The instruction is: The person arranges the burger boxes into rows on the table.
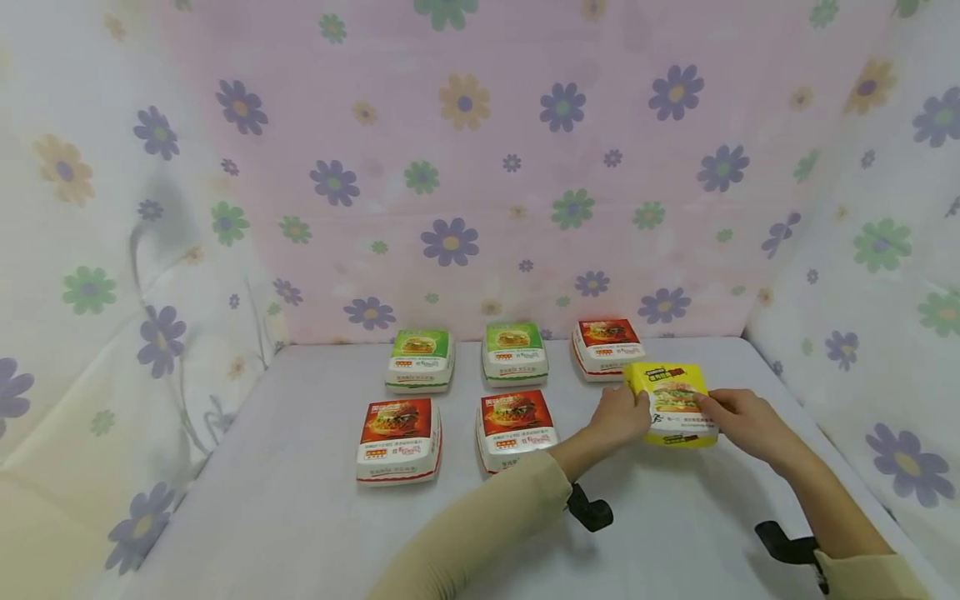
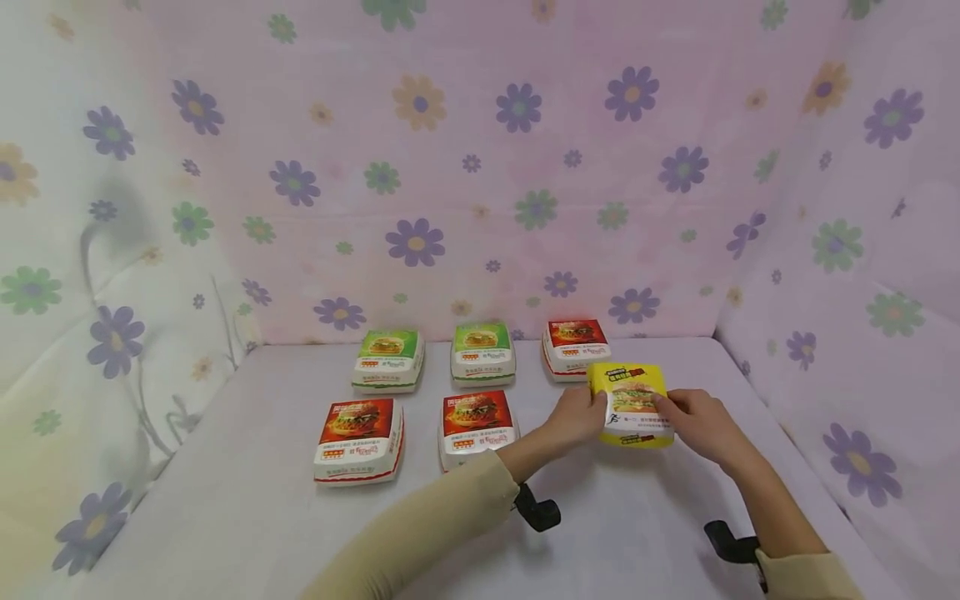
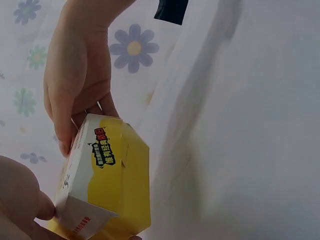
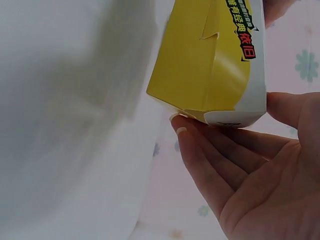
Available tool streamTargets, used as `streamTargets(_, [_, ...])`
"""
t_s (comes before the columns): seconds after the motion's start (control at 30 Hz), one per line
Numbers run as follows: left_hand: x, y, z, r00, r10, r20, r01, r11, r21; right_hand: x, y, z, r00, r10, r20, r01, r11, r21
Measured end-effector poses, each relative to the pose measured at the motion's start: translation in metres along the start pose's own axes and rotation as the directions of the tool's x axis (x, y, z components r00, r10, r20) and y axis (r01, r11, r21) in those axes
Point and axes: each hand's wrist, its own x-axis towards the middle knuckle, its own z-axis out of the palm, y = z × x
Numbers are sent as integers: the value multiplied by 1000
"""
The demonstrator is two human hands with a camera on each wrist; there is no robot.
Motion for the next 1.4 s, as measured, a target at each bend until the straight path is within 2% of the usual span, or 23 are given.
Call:
streamTargets(0.17, [-6, -11, -14, 998, 59, 3, -58, 997, -52, 5, -10, 5, 999, -33, 26, 33, 999, 28])
streamTargets(0.3, [-10, -16, -18, 999, 46, -28, -48, 993, -105, 9, -15, 8, 998, -47, 42, 45, 998, 47])
streamTargets(0.47, [-15, -24, -12, 998, 3, -65, -13, 987, -162, 11, -15, 14, 997, -51, 65, 48, 997, 53])
streamTargets(0.67, [-19, -36, -5, 991, 9, -134, -30, 988, -152, 15, -13, 24, 995, -43, 91, 36, 997, 69])
streamTargets(0.97, [-18, -49, -3, 992, -40, -116, 24, 990, -135, 18, -13, 33, 994, -44, 104, 39, 998, 47])
streamTargets(1.13, [-14, -54, 1, 991, -37, -130, 20, 992, -129, 21, -13, 35, 993, -20, 113, 16, 999, 42])
streamTargets(1.4, [-11, -52, 5, 989, -90, -122, 72, 987, -144, 23, -6, 32, 990, 14, 141, -24, 997, 67])
